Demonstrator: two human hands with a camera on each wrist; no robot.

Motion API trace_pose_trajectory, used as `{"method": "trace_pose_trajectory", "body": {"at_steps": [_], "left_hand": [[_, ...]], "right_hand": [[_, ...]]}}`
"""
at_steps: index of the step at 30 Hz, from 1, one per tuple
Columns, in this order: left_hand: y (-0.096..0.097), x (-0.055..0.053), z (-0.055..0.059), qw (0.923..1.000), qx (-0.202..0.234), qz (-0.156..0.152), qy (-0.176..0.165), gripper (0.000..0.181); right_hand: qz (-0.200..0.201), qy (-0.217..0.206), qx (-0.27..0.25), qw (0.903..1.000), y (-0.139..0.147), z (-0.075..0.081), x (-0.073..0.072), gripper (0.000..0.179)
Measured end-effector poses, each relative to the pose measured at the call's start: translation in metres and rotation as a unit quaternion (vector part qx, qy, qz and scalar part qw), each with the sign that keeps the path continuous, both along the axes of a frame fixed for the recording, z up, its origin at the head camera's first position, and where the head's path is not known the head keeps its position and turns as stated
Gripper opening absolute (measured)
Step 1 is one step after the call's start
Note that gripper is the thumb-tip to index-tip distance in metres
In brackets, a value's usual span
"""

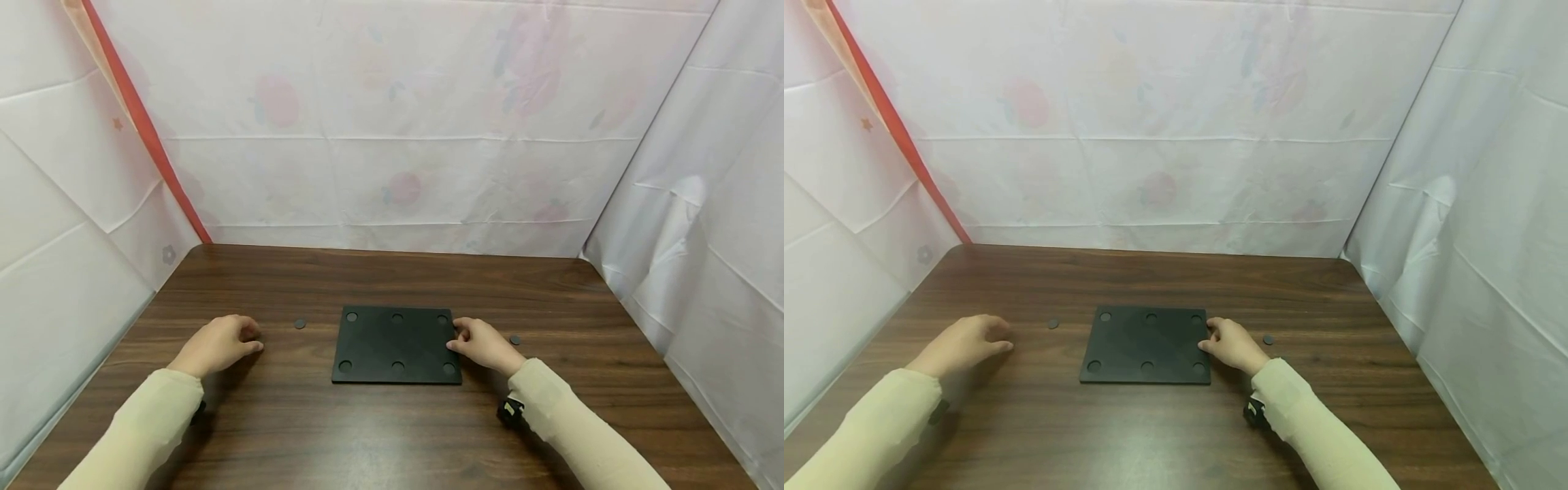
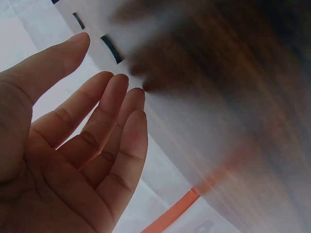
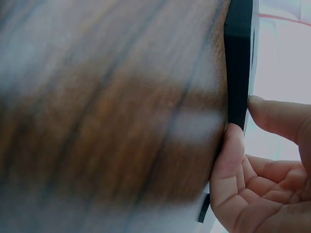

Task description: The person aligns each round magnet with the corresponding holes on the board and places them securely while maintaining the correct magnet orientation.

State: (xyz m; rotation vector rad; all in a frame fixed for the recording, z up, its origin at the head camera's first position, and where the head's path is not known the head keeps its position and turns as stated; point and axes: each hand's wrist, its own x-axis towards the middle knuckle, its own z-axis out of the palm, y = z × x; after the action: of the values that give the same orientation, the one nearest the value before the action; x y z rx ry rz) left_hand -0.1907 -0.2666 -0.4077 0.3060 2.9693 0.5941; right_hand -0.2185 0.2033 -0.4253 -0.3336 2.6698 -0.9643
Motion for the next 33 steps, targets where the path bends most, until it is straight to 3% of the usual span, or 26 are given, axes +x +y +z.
{"method": "trace_pose_trajectory", "body": {"at_steps": [8, 19, 33], "left_hand": [[0.0012, 0.0005, -0.0011, 1.0, -0.007, 0.0, -0.007, 0.029], [-0.0007, -0.001, -0.0086, 0.9999, -0.011, -0.003, 0.009, 0.019], [-0.0018, -0.0004, -0.0063, 0.9999, -0.012, -0.001, 0.009, 0.017]], "right_hand": [[-0.001, 0.003, -0.001, 1.0, 0.0007, -0.0009, -0.0005, 0.057], [0.001, 0.005, -0.001, 1.0, 0.0007, -0.0015, -0.0009, 0.057], [-0.002, 0.009, 0.003, 0.9999, 0.0014, -0.0009, -0.0006, 0.056]]}}
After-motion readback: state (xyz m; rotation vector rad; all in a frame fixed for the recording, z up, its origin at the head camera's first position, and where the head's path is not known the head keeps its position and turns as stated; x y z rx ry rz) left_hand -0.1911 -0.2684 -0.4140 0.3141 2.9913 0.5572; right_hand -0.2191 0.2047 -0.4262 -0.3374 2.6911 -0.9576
